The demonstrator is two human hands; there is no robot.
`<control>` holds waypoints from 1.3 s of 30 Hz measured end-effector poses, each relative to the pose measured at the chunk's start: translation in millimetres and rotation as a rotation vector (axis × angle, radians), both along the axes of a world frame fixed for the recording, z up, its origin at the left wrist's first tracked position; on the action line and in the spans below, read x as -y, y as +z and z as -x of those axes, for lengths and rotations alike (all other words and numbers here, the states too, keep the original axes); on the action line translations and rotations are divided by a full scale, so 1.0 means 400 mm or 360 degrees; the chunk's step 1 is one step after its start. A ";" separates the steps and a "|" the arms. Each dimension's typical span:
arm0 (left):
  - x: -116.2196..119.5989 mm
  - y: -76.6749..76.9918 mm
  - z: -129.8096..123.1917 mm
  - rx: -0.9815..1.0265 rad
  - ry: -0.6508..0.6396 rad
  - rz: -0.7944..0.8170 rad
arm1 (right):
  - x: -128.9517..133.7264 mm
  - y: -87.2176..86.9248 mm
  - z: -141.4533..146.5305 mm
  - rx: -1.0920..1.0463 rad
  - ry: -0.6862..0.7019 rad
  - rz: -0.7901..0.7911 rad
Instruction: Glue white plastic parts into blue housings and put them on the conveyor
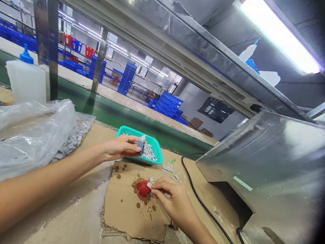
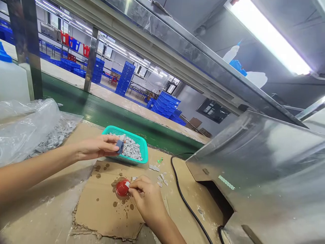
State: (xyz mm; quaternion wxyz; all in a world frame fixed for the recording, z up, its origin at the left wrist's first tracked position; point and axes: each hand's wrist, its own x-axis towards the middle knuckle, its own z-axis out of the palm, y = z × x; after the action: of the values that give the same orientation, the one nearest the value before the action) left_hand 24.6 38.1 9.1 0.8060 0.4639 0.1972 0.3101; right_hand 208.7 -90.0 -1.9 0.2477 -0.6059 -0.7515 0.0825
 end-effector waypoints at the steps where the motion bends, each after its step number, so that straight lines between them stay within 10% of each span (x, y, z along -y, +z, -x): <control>1: 0.001 -0.002 -0.002 0.0014 0.0001 0.0008 | 0.000 -0.001 0.001 0.0001 0.0012 -0.0017; 39: 0.049 -0.029 -0.034 -0.0215 -0.0106 -0.0188 | -0.064 0.043 0.038 -0.0756 -0.0104 -0.0209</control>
State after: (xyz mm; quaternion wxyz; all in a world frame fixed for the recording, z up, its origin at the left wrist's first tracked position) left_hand 38.4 18.5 -2.7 0.7720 0.5368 0.2169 0.2623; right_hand 193.4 -64.2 15.3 0.4588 -0.5760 -0.6560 0.1655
